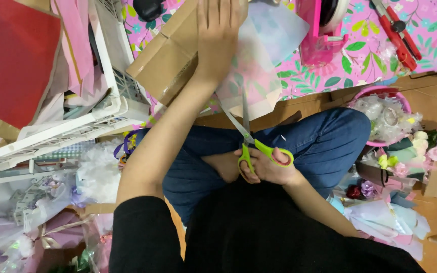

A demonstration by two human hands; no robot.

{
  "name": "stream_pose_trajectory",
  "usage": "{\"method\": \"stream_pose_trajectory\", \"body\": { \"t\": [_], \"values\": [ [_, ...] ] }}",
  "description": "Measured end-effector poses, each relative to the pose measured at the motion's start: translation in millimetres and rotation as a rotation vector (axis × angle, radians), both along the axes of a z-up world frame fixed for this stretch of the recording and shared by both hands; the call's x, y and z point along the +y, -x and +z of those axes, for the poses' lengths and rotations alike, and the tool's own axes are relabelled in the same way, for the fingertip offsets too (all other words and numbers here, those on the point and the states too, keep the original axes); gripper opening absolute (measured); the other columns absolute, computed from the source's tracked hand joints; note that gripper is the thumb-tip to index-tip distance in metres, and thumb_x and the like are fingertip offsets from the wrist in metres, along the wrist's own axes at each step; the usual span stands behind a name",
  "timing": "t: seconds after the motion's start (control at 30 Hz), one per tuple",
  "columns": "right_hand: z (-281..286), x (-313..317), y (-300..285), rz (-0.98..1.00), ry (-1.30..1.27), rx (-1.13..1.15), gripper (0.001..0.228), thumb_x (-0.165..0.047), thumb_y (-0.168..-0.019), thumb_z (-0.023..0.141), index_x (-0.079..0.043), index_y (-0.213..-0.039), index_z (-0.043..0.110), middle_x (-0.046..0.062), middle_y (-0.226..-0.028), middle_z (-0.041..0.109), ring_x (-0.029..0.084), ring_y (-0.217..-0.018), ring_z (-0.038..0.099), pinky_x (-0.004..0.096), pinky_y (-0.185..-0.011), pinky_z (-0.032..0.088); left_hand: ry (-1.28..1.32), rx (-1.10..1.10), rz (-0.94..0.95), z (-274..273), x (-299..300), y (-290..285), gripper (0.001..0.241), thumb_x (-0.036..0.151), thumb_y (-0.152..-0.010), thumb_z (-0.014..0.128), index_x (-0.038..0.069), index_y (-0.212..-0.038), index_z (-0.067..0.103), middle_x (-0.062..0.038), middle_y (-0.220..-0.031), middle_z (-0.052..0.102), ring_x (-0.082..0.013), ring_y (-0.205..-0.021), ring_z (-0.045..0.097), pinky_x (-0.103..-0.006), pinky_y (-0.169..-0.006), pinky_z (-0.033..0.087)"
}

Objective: The person wraps a small bouquet of artificial flowers using decorative paper, scissors, and tape.

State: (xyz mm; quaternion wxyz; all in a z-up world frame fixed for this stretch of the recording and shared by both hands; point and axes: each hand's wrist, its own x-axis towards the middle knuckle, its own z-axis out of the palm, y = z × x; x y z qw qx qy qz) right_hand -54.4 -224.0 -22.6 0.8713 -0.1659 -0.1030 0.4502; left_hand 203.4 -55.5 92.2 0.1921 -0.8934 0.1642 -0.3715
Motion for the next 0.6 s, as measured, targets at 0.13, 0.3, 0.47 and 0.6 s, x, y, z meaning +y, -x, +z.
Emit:
{"method": "stream_pose_trajectory", "body": {
  "t": [0.13, 0.3, 0.47, 0.6],
  "values": [
    [15, -7, -5, 0.016, -0.005, -0.298, 0.096, -0.065, -0.094, 0.063, 0.004, -0.154, 0.03, 0.015, -0.101, 0.051, 0.018, -0.074, 0.053, 0.031, -0.065, 0.044, 0.008, 0.226, 0.012, -21, -11, 5, 0.05, 0.02, -0.109, 0.054, 0.008, -0.157, 0.044, -0.015, -0.158, 0.044, -0.0345, -0.145, 0.039, -0.0528, -0.12, 0.03],
    [-62, -98, 1, 0.137, -0.163, -0.471, 0.118, -0.067, -0.075, 0.08, -0.003, -0.159, 0.026, 0.013, -0.104, 0.062, 0.011, -0.07, 0.062, 0.022, -0.059, 0.053, 0.225, 0.127, -0.33, -5, -5, 14, 0.042, 0.004, -0.106, 0.044, 0.0, -0.146, 0.052, -0.019, -0.152, 0.048, -0.0366, -0.142, 0.043, -0.0501, -0.119, 0.036],
    [42, -198, -1, -0.59, 0.435, -0.528, 0.078, -0.021, -0.089, 0.067, 0.019, -0.146, 0.034, 0.031, -0.084, 0.067, 0.029, -0.059, 0.071, 0.033, -0.044, 0.056, 0.628, 0.041, -0.678, -8, 20, 98, 0.025, 0.021, -0.096, 0.069, 0.012, -0.119, 0.073, -0.005, -0.108, 0.068, -0.0243, -0.097, 0.071, -0.0365, -0.091, 0.057],
    [142, -200, -45, -0.946, 1.773, -0.594, 0.051, 0.002, -0.104, 0.06, 0.002, -0.154, 0.053, 0.014, -0.099, 0.064, 0.015, -0.071, 0.057, 0.025, -0.057, 0.049, 1.672, 0.434, -0.457, -61, 20, 190, 0.005, 0.011, -0.1, 0.066, 0.007, -0.098, 0.063, -0.004, -0.077, 0.061, -0.0143, -0.064, 0.057, -0.027, -0.062, 0.048]
  ]
}}
